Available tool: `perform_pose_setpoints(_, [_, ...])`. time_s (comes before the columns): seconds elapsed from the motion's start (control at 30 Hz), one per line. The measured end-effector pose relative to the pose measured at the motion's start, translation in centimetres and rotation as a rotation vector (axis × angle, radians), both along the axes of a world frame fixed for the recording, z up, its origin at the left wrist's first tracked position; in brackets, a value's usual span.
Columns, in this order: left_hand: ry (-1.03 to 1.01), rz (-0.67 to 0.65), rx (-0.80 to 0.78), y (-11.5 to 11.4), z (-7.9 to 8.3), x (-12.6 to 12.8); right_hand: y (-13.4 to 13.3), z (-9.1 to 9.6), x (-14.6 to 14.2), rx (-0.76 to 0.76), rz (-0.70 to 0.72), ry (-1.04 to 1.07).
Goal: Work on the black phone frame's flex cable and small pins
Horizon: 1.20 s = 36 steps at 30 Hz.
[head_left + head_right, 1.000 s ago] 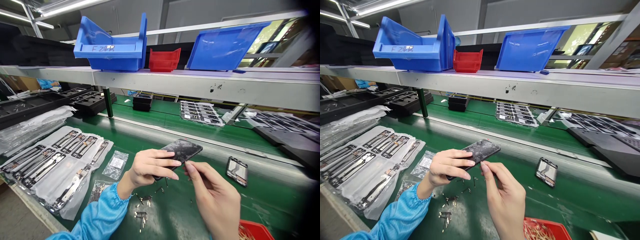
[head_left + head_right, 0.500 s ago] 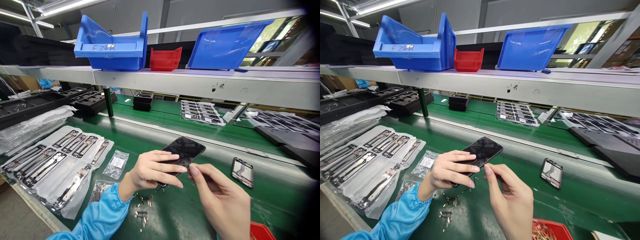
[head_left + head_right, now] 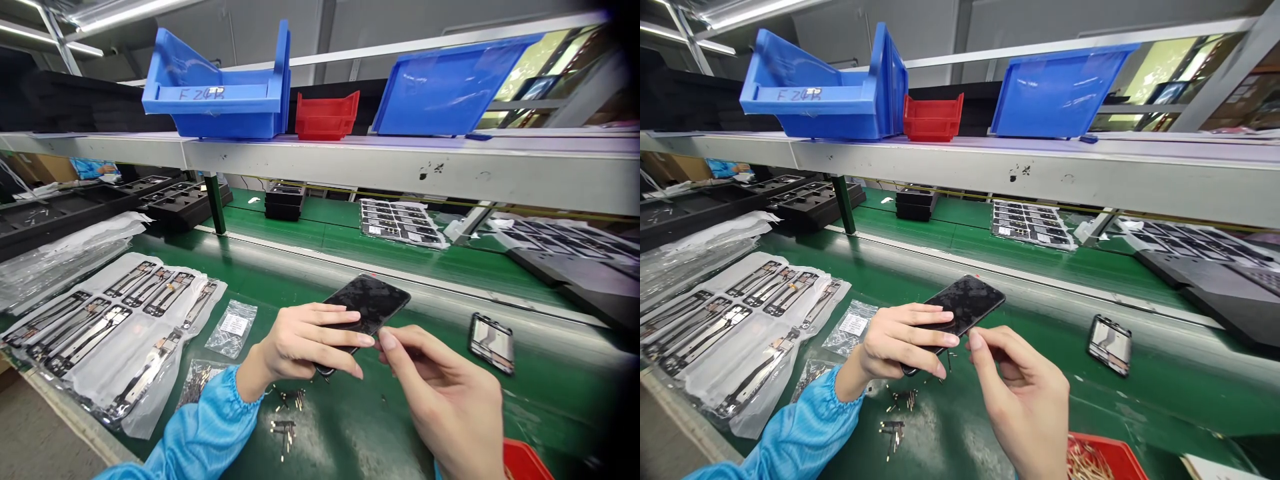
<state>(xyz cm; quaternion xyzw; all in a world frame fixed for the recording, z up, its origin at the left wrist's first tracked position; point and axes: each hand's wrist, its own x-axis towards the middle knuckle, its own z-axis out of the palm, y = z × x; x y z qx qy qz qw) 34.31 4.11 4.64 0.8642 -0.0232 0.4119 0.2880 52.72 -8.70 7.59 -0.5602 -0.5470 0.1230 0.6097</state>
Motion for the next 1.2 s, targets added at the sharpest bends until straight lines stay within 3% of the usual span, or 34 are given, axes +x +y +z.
perform_pose_setpoints(0.33, [-0.224,-0.022,0.032,-0.2,-0.1,-0.1,0.0,0.2,-0.9,0.087,0.04,0.058])
perform_pose_setpoints(0.6, [-0.477,0.171,-0.726,-5.2,0.3,2.7,0.5,-0.5,-0.8,0.141,-0.014,0.071])
perform_pose_setpoints(0.8, [-0.565,0.205,-1.028,-5.0,0.7,3.1,-0.1,-0.3,0.8,0.082,0.067,-0.244])
perform_pose_setpoints(0.93, [-0.495,0.174,-1.102,-3.8,0.9,2.1,0.0,-0.3,1.9,0.235,-0.172,-0.479])
perform_pose_setpoints(1.0, [-0.43,0.162,-1.109,-3.3,1.3,1.4,0.2,-0.4,2.7,0.307,-0.226,-0.64])
perform_pose_setpoints(1.2, [-0.216,0.147,-1.047,-2.6,2.5,-0.5,0.9,-1.2,4.7,0.296,0.028,-0.873])
